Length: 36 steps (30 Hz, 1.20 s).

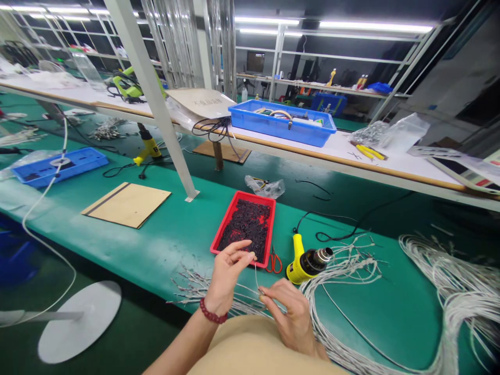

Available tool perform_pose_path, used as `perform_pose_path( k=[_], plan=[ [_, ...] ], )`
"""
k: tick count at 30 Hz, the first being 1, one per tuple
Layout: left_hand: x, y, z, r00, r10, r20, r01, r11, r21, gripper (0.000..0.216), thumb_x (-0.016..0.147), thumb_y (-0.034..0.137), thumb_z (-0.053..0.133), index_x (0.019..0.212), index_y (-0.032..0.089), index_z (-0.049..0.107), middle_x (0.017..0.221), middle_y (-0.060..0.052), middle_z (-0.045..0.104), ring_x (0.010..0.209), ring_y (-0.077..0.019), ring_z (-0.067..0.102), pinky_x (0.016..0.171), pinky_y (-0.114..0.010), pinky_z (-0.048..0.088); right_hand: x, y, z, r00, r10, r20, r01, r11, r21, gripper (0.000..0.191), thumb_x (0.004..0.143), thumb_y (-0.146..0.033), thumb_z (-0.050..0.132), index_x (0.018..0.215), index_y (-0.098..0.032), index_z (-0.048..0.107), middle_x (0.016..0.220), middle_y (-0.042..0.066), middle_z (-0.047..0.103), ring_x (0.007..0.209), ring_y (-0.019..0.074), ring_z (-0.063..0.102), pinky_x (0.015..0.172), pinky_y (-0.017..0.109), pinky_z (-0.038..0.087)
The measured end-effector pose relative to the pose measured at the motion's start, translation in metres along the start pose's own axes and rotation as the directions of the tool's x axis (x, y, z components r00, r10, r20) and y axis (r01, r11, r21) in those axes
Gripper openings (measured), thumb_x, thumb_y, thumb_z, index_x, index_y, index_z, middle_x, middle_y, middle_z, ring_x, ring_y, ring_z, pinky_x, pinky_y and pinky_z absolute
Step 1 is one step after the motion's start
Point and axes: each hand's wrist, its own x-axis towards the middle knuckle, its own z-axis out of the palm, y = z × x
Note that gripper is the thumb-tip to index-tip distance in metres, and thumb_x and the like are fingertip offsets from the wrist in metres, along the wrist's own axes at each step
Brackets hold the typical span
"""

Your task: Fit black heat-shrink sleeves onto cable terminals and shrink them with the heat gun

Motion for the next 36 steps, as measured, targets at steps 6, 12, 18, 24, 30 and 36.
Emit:
perform_pose_path(
  k=[6, 12, 18, 24, 30, 36],
  plan=[
    [0.001, 0.001, -0.001, 1.000, -0.023, 0.011, 0.023, 1.000, 0.010, 0.032, 0.067, 0.023, 0.078, 0.097, 0.016, 0.069, 0.073, -0.003, 0.073, 0.074, -0.0131, 0.066, 0.077, -0.022, 0.047, 0.002, -0.001, 0.000, 1.000, -0.009, -0.006, 0.009, 1.000, 0.001, 0.019, 0.087, -0.015, 0.059, 0.101, -0.023, 0.067, 0.075, 0.002, 0.069, 0.067, 0.0184, 0.059, 0.060, 0.032, 0.047],
    [0.001, -0.001, -0.002, 1.000, -0.011, 0.029, 0.010, 1.000, 0.018, 0.033, 0.069, 0.022, 0.076, 0.100, 0.015, 0.069, 0.073, -0.002, 0.071, 0.074, -0.0117, 0.064, 0.076, -0.021, 0.046, 0.002, -0.001, -0.001, 1.000, 0.002, 0.007, -0.002, 1.000, 0.007, 0.018, 0.088, -0.014, 0.058, 0.102, -0.021, 0.067, 0.076, 0.003, 0.068, 0.070, 0.0176, 0.057, 0.063, 0.031, 0.044],
    [0.004, -0.005, -0.003, 1.000, -0.015, 0.015, 0.016, 1.000, -0.027, 0.036, 0.067, 0.020, 0.078, 0.102, 0.017, 0.067, 0.068, 0.001, 0.070, 0.068, -0.0087, 0.062, 0.070, -0.019, 0.045, 0.000, 0.000, -0.001, 1.000, 0.014, -0.001, -0.014, 1.000, 0.010, 0.017, 0.088, -0.013, 0.058, 0.101, -0.020, 0.067, 0.078, 0.003, 0.067, 0.071, 0.0176, 0.057, 0.063, 0.031, 0.043],
    [0.007, -0.005, -0.003, 0.996, -0.092, 0.006, 0.092, 0.989, -0.112, 0.023, 0.060, 0.019, 0.082, 0.080, 0.015, 0.071, 0.072, 0.000, 0.072, 0.065, -0.0065, 0.060, 0.065, -0.016, 0.044, 0.002, -0.004, -0.002, 0.996, 0.092, -0.021, -0.091, 0.994, 0.061, 0.013, 0.089, -0.015, 0.058, 0.094, -0.018, 0.069, 0.076, 0.004, 0.066, 0.071, 0.0170, 0.058, 0.065, 0.029, 0.044],
    [0.006, -0.001, -0.004, 0.994, -0.110, 0.024, 0.112, 0.988, -0.108, 0.020, 0.059, 0.019, 0.082, 0.077, 0.015, 0.074, 0.073, 0.000, 0.072, 0.065, -0.0064, 0.059, 0.064, -0.016, 0.043, 0.003, -0.010, -0.006, 0.960, 0.278, 0.014, -0.276, 0.946, 0.172, 0.017, 0.090, -0.022, 0.056, 0.084, -0.020, 0.071, 0.076, 0.003, 0.066, 0.072, 0.0168, 0.060, 0.066, 0.027, 0.044],
    [0.007, -0.001, -0.006, 0.991, -0.111, 0.071, 0.115, 0.991, -0.064, 0.020, 0.064, 0.022, 0.079, 0.081, 0.015, 0.073, 0.074, -0.002, 0.073, 0.070, -0.0085, 0.059, 0.067, -0.018, 0.042, 0.004, -0.011, -0.007, 0.943, 0.331, 0.033, -0.331, 0.925, 0.189, 0.020, 0.091, -0.026, 0.054, 0.081, -0.021, 0.071, 0.076, 0.002, 0.066, 0.073, 0.0168, 0.060, 0.068, 0.026, 0.044]
  ],
)
